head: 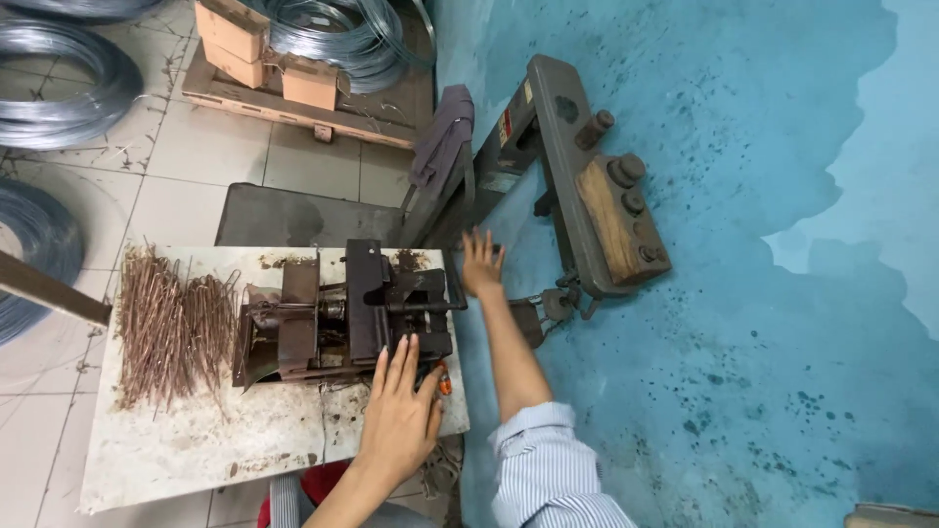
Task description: Operating a manual machine to process thin metal rods by loading them and pulling a lever
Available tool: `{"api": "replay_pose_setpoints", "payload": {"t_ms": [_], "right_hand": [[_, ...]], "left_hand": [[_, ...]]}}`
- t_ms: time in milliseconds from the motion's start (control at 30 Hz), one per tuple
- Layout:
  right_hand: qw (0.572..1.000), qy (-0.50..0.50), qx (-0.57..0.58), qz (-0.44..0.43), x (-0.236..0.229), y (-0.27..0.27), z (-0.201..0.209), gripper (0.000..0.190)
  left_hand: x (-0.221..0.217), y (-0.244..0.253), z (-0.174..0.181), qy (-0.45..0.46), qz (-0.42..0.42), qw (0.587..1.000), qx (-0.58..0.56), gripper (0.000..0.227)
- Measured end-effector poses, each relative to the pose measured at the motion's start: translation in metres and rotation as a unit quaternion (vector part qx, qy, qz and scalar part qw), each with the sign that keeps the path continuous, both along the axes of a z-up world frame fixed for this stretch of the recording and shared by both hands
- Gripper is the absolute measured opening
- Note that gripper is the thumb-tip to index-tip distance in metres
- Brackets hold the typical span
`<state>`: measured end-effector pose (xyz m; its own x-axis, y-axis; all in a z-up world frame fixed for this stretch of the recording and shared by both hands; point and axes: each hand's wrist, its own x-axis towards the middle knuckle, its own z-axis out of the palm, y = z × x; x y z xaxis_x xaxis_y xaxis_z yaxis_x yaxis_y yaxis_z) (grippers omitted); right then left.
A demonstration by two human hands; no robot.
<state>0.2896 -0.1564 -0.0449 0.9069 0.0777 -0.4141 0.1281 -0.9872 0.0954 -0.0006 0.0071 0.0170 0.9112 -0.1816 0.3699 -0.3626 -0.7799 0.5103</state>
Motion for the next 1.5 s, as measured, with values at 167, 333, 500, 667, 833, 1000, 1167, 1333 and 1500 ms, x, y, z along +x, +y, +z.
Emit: {"api": "replay_pose_setpoints", "payload": {"t_ms": [167, 333, 500, 667, 833, 1000, 1167, 1333, 1500], "right_hand": [[0.891, -0.426, -0.018, 0.154, 0.009, -0.053, -0.176, 0.02], [0.852, -0.483, 0.052, 0.197, -0.054, -0.054, -0.2, 0.023], [0.907, -0.365, 0.141, 0.155, -0.152, -0.06, -0.159, 0.02], [0.903, -0.398, 0.115, 0.115, -0.22, -0.082, -0.154, 0.015], [0.86, -0.473, 0.159, 0.106, -0.254, -0.096, -0.119, 0.016], [0.773, -0.605, 0.171, 0.086, -0.242, -0.095, -0.05, 0.025], [0.744, -0.638, 0.173, 0.097, -0.181, -0.081, 0.024, 0.027], [0.757, -0.63, 0.16, 0.074, -0.121, -0.045, 0.085, 0.021], [0.855, -0.508, 0.101, -0.015, -0.055, -0.027, 0.082, 0.022]], "left_hand": [[0.002, 0.0, -0.002, 0.015, 0.002, 1.0, 0.0, 0.046], [0.007, -0.002, -0.007, 0.033, 0.005, 0.999, -0.001, 0.045], [0.005, -0.003, -0.011, 0.023, 0.008, 1.0, 0.014, 0.041], [0.002, -0.001, -0.008, 0.009, 0.005, 1.0, 0.006, 0.048], [0.001, 0.0, -0.01, -0.002, 0.007, 1.0, 0.013, 0.049], [0.001, -0.002, -0.011, 0.017, 0.007, 0.999, 0.049, 0.048], [0.0, 0.001, -0.007, -0.001, -0.006, 1.0, 0.031, 0.049], [0.001, 0.006, -0.006, 0.028, -0.056, 0.996, 0.061, 0.038], [0.002, 0.006, -0.002, 0.037, -0.062, 0.995, 0.072, 0.041]]}}
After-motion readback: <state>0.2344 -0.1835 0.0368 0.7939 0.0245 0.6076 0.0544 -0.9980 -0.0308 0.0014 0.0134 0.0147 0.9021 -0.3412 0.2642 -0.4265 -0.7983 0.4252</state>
